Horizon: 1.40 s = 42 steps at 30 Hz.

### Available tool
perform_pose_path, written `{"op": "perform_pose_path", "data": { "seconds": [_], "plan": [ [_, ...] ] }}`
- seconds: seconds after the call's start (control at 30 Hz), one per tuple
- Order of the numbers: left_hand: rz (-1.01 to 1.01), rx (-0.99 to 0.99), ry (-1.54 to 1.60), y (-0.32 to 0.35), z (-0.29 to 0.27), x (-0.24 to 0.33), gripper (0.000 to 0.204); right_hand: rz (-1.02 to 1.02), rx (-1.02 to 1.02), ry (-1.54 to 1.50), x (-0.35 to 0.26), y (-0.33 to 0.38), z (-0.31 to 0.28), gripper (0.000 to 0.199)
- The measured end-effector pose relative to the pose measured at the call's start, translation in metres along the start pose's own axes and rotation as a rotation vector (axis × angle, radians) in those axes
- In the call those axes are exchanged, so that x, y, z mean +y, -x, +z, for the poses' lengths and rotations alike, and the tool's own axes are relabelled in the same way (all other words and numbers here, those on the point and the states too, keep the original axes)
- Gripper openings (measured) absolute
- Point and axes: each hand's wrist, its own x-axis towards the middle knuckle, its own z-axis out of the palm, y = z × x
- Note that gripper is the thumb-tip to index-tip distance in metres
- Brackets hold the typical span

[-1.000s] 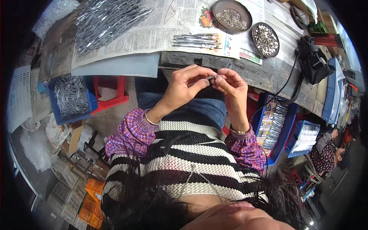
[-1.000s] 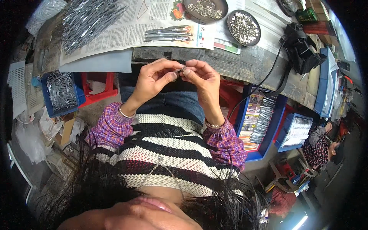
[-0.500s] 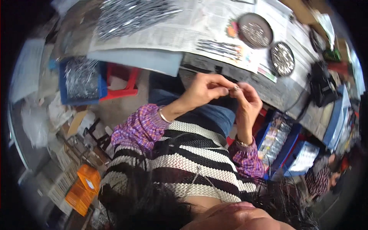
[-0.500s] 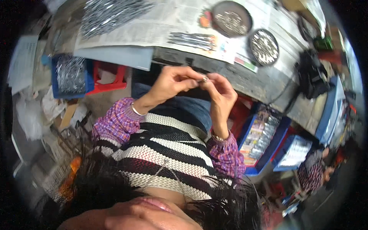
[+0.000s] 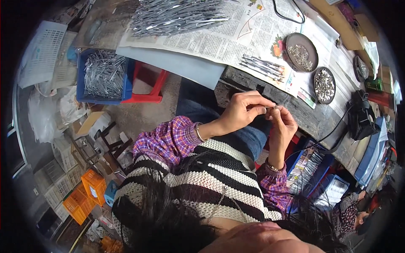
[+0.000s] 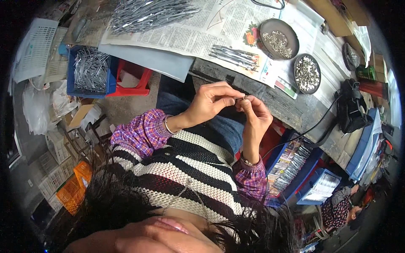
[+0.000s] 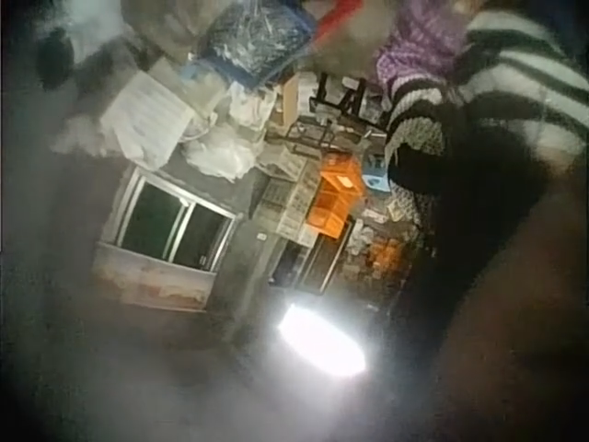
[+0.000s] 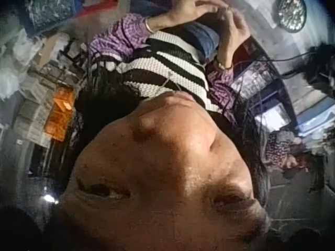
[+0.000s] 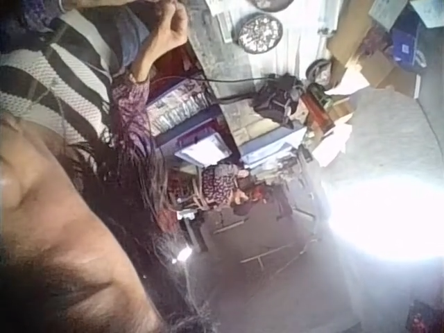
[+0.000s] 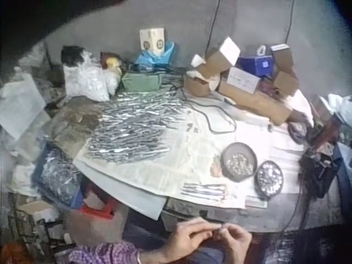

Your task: Assembling small metal and plastic parts using hands and a manual assembly tool at a workbench.

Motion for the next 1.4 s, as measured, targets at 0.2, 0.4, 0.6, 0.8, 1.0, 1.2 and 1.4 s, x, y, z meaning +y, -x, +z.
{"op": "perform_pose_path", "data": {
  "seconds": [0.2,0.4,0.6,0.8,1.0,1.2,1.4],
  "plan": [
    [0.033,0.068,0.057,0.002,0.001,-0.003,0.021,0.158,-0.002,-0.016,-0.007,0.0,0.001,0.017],
    [0.038,0.046,0.047,0.002,0.001,-0.005,0.023,0.113,0.002,-0.017,-0.006,0.003,0.004,0.015],
    [-0.005,-0.019,0.087,-0.004,0.002,0.001,0.021,-0.024,-0.018,0.337,-0.012,0.002,0.002,0.011],
    [-0.238,-0.026,0.245,-0.001,0.0,-0.001,0.019,-0.05,-0.018,0.258,-0.008,-0.006,0.005,0.015],
    [-0.281,-0.065,0.293,0.0,0.0,-0.002,0.018,-0.045,0.084,0.093,-0.013,-0.009,-0.01,0.011],
    [-0.316,-0.063,0.318,0.0,0.002,0.001,0.019,-0.025,0.039,0.074,-0.01,-0.005,-0.011,0.01],
    [-0.343,-0.082,0.332,0.0,-0.001,-0.001,0.019,-0.062,-0.018,0.021,-0.009,-0.004,-0.015,0.006]
  ]
}}
